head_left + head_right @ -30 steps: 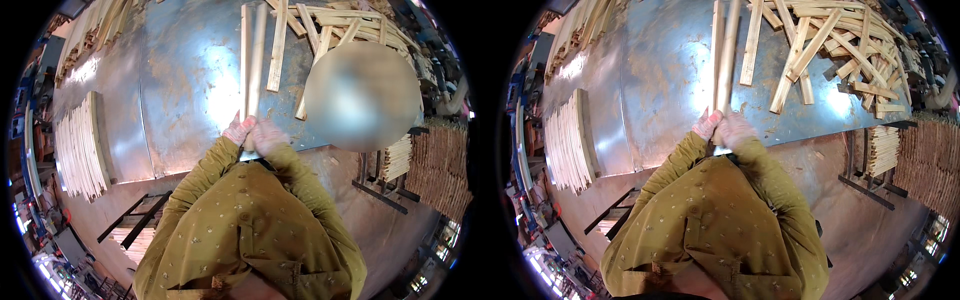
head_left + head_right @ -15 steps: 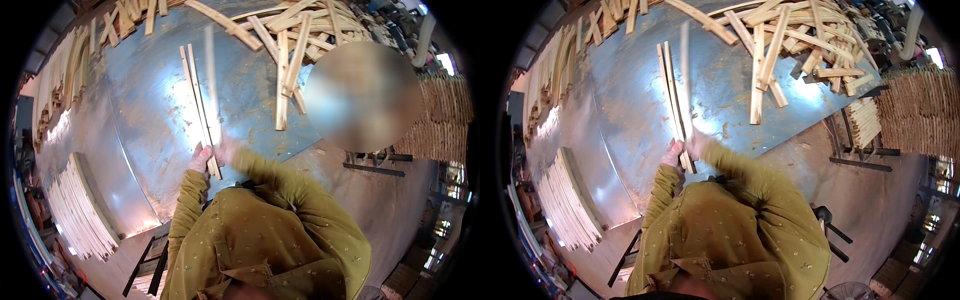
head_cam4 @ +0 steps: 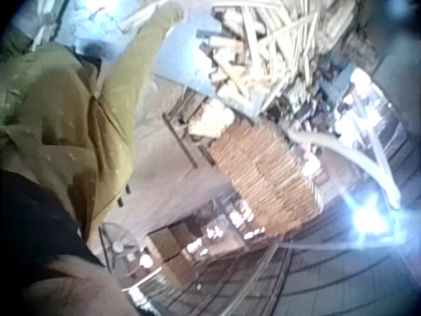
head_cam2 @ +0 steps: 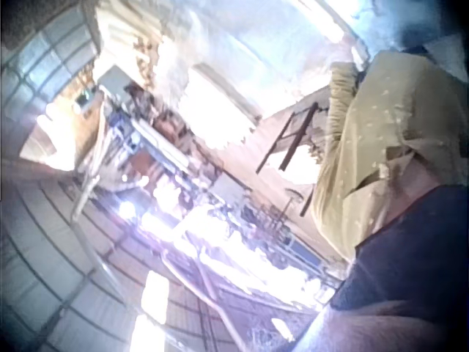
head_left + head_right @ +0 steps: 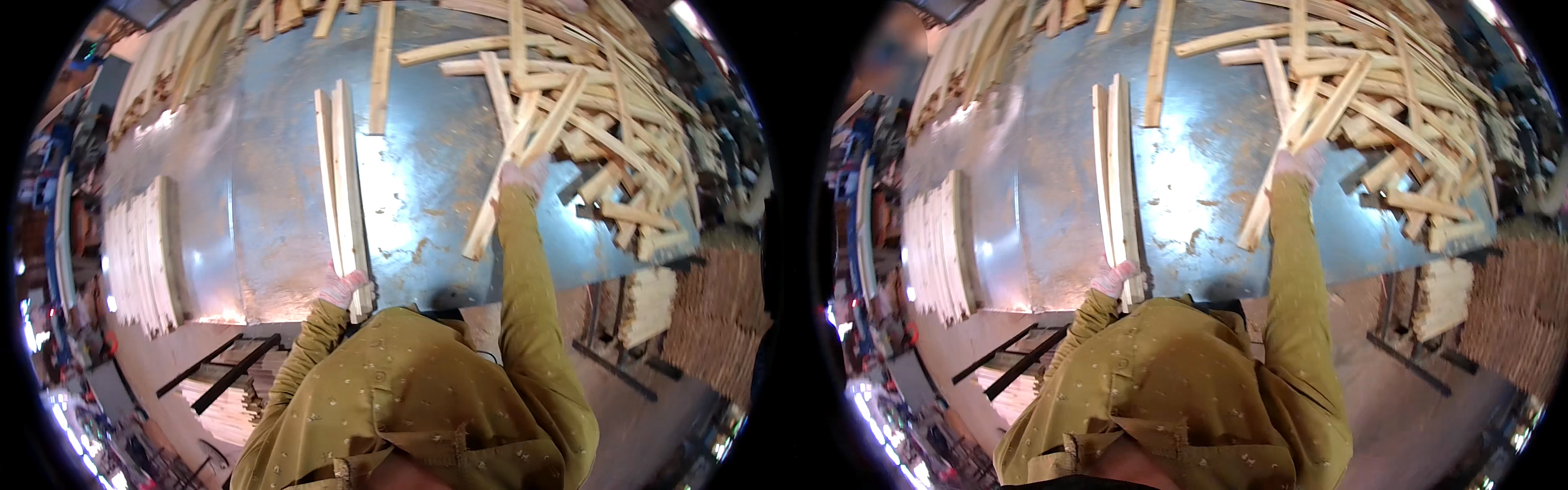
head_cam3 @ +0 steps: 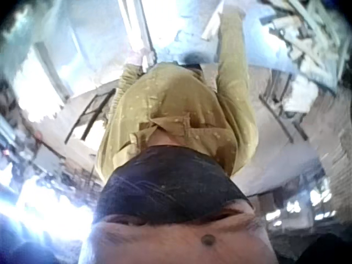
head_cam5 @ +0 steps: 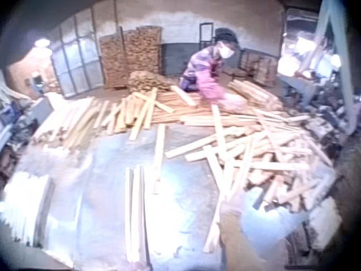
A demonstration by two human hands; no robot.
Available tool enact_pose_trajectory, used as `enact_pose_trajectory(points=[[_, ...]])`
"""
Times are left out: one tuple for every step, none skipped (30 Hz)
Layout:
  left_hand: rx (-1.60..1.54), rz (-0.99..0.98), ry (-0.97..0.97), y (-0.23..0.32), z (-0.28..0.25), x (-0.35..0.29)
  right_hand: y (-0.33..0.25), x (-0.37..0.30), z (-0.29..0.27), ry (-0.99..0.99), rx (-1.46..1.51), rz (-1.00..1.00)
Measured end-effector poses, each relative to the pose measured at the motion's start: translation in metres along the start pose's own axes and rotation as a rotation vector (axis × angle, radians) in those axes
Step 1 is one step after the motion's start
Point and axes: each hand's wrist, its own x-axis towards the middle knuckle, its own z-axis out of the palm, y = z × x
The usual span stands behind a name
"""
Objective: The person sorts thin wooden planks on a metal table, picking them up individually or in small groups, inspecting them, and stacking them into neat piles. The person repeatedly moves planks from a disorganized pile to organized stacks.
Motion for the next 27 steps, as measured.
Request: enact_pose_trajectory(points=[[0.022, 0.045, 0.031, 0.01, 0.012, -0.013, -0.007, -0.031, 0.0, -0.058, 0.149, -0.01], [0.2, 0.118, 0.011, 0.02, 0.018, -0.023, -0.014, -0.061, -0.004, -0.113, 0.301, -0.011], [0.344, 0.186, 0.077, 0.016, 0.009, -0.024, -0.035, -0.099, -0.015, -0.313, 0.407, 0.048], [0.487, 0.247, 0.141, 0.01, 0.002, -0.021, -0.056, -0.137, -0.026, -0.509, 0.491, 0.127], [0.63, 0.128, 0.217, 0.021, 0.014, -0.019, -0.066, -0.157, -0.031, -0.661, 0.465, 0.208], [0.782, -0.002, 0.277, 0.047, 0.037, -0.021, -0.061, -0.175, -0.026, -0.793, 0.454, 0.209], [0.935, -0.13, 0.316, 0.063, 0.055, -0.022, -0.054, -0.198, -0.013, -0.952, 0.43, 0.117], [0.92, -0.003, 0.314, 0.064, 0.065, -0.023, -0.044, -0.219, 0.001, -1.091, 0.386, -0.008], [0.898, 0.114, 0.308, 0.059, 0.069, -0.027, -0.03, -0.241, 0.016, -1.204, 0.312, -0.162], [0.867, 0.223, 0.308, 0.053, 0.069, -0.032, -0.018, -0.255, 0.032, -1.282, 0.169, -0.348], [0.915, 0.211, 0.346, 0.05, 0.067, -0.036, -0.011, -0.263, 0.046, -1.313, -0.014, -0.551], [0.96, 0.204, 0.384, 0.046, 0.061, -0.036, -0.006, -0.261, 0.057, -1.291, -0.35, -0.853], [1.001, 0.198, 0.434, 0.041, 0.061, -0.039, 0.004, -0.257, 0.066, -1.232, -0.31, -0.979], [1.201, 0.094, 0.466, 0.035, 0.063, -0.041, 0.016, -0.251, 0.074, -1.171, -0.27, -1.102], [1.391, -0.011, 0.516, 0.034, 0.068, -0.044, -0.003, -0.238, 0.066, -1.334, -0.335, -1.02], [1.584, -0.116, 0.557, 0.031, 0.071, -0.045, -0.032, -0.224, 0.055, -1.491, -0.395, -0.931], [1.6, -0.175, 0.576, 0.027, 0.074, -0.04, -0.041, -0.212, 0.061, -1.327, -0.345, -0.947], [1.561, -0.213, 0.595, 0.026, 0.077, -0.037, -0.051, -0.2, 0.073, -1.163, -0.298, -0.975], [1.52, -0.252, 0.63, 0.028, 0.079, -0.037, -0.062, -0.187, 0.084, -0.916, -0.06, -1.014], [1.485, -0.286, 0.662, 0.03, 0.081, -0.037, -0.089, -0.169, 0.1, -0.763, -0.213, -0.981], [1.451, -0.241, 0.676, 0.029, 0.081, -0.04, -0.101, -0.154, 0.125, -0.484, -0.317, -0.936], [1.41, -0.178, 0.664, 0.032, 0.081, -0.039, -0.115, -0.135, 0.149, -0.189, -0.405, -0.864], [1.444, -0.206, 0.64, 0.036, 0.075, -0.037, -0.125, -0.109, 0.176, -0.256, -0.475, -0.806], [1.467, -0.24, 0.644, 0.042, 0.065, -0.037, -0.132, -0.092, 0.194, -0.339, -0.534, -0.77], [1.482, -0.236, 0.636, 0.048, 0.054, -0.036, -0.142, -0.092, 0.196, -0.364, -0.561, -0.65], [1.489, -0.241, 0.623, 0.053, 0.045, -0.037, -0.149, -0.09, 0.192, -0.375, -0.564, -0.715], [1.445, -0.145, 0.612, 0.055, 0.033, -0.039, -0.152, -0.093, 0.198, -0.426, -0.478, -0.707]])
